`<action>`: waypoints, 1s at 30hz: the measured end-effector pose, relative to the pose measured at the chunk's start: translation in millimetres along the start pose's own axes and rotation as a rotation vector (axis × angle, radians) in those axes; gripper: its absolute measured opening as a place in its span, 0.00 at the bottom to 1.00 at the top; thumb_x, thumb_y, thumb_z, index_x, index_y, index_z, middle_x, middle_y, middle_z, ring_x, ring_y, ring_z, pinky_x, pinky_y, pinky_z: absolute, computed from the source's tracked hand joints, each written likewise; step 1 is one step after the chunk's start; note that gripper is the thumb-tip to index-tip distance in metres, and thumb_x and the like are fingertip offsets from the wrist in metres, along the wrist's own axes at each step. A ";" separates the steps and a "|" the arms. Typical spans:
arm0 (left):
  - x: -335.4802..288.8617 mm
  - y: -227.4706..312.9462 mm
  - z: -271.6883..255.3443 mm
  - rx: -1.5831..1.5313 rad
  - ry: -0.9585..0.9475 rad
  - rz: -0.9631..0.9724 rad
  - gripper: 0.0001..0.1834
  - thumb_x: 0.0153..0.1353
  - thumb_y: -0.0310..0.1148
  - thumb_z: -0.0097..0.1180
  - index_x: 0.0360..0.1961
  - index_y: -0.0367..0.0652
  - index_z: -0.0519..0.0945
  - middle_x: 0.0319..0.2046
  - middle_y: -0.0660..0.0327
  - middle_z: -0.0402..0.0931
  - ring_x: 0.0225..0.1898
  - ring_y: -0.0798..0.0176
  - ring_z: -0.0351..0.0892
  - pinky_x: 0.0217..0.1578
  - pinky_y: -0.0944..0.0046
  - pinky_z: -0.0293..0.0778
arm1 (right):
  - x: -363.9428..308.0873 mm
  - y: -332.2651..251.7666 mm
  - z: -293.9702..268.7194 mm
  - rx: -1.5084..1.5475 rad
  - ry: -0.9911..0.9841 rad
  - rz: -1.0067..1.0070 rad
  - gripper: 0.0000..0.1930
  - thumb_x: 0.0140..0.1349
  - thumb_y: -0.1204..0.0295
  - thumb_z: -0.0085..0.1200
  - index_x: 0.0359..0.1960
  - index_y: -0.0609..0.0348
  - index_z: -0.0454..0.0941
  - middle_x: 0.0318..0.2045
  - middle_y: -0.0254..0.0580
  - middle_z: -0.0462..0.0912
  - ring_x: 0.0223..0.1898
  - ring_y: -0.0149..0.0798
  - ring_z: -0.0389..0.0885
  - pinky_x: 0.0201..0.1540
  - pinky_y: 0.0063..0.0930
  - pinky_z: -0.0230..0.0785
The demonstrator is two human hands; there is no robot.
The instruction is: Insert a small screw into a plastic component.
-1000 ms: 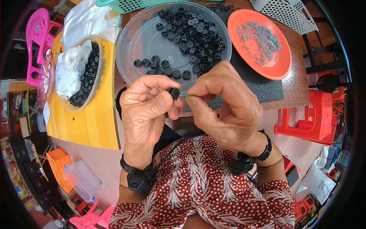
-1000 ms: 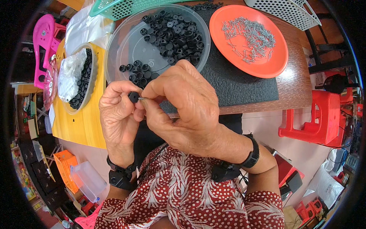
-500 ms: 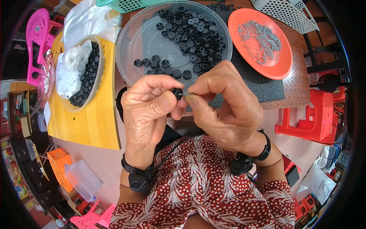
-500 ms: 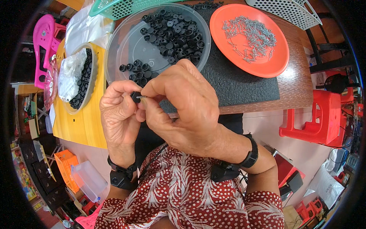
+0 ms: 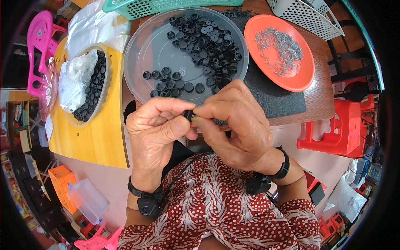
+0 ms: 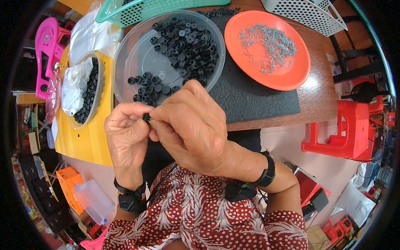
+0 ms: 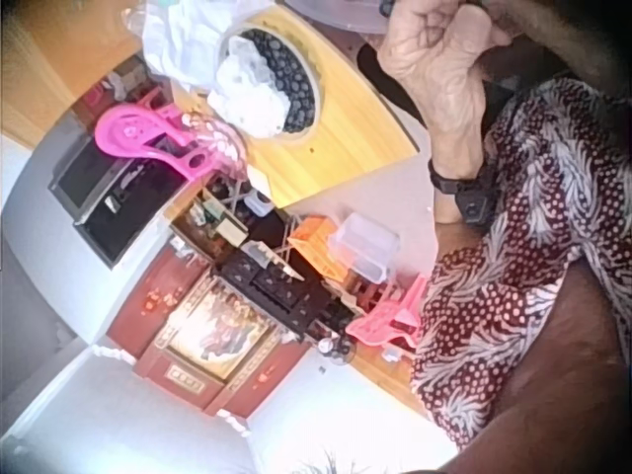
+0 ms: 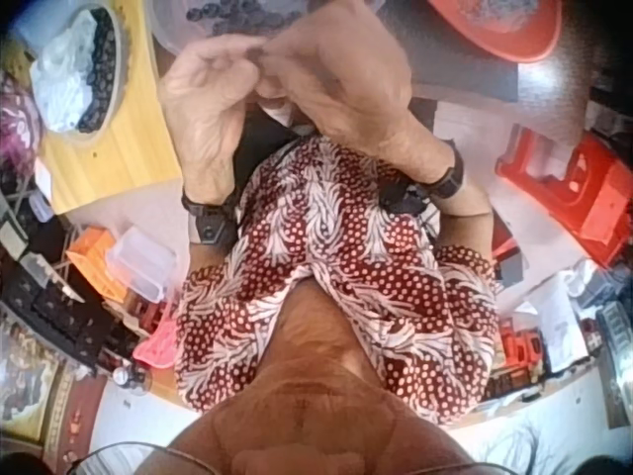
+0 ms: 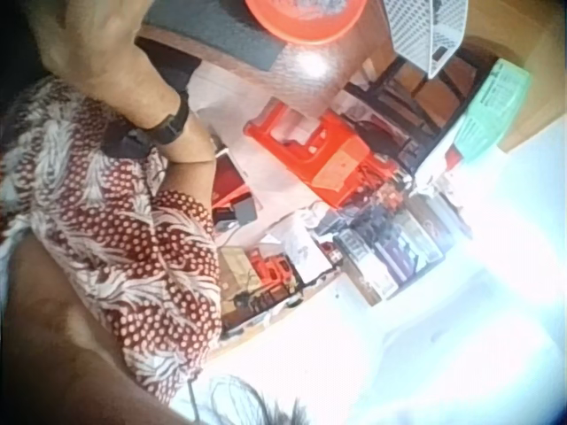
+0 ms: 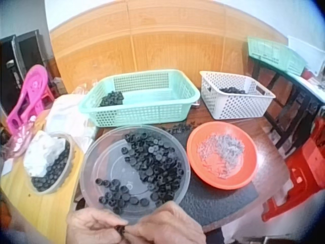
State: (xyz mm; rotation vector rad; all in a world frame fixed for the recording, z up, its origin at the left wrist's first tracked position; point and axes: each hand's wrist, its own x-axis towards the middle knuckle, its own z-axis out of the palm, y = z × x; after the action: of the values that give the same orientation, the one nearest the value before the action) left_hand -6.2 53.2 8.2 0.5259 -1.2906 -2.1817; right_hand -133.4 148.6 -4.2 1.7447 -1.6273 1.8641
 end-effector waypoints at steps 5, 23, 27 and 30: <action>-6.8 -0.4 -9.7 0.029 0.048 0.016 0.14 0.49 0.24 0.63 0.37 0.29 0.76 0.28 0.52 0.78 0.24 0.65 0.78 0.27 0.70 0.76 | 3.2 -0.1 -9.4 0.048 -0.132 0.063 0.13 0.42 0.84 0.61 0.33 0.64 0.76 0.26 0.43 0.76 0.26 0.39 0.73 0.26 0.27 0.63; -5.0 1.6 -21.9 0.003 0.121 0.082 0.12 0.52 0.24 0.60 0.37 0.29 0.76 0.26 0.51 0.78 0.21 0.67 0.76 0.25 0.72 0.73 | 33.5 46.9 -1.3 -0.565 -0.720 -0.006 0.05 0.39 0.79 0.56 0.20 0.60 0.73 0.24 0.42 0.72 0.33 0.44 0.69 0.36 0.35 0.61; -4.8 3.3 -16.4 0.016 0.157 0.056 0.12 0.53 0.24 0.60 0.37 0.29 0.76 0.26 0.52 0.78 0.22 0.66 0.77 0.26 0.71 0.74 | 26.4 48.2 -1.8 -0.453 -0.641 0.060 0.09 0.41 0.80 0.58 0.24 0.60 0.70 0.24 0.41 0.71 0.31 0.45 0.69 0.35 0.36 0.62; -4.3 4.0 -16.0 0.031 0.159 0.056 0.11 0.53 0.24 0.59 0.37 0.30 0.76 0.27 0.52 0.78 0.24 0.65 0.77 0.27 0.71 0.74 | 26.1 46.3 -3.1 -0.382 -0.563 0.080 0.09 0.41 0.81 0.58 0.25 0.61 0.70 0.25 0.42 0.73 0.29 0.46 0.71 0.32 0.36 0.64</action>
State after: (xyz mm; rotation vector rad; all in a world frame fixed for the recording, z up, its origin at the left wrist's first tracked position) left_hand 7.4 43.6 4.5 0.6544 -1.2399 -2.0334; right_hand -175.8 117.3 -10.9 2.1509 -2.0847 1.0186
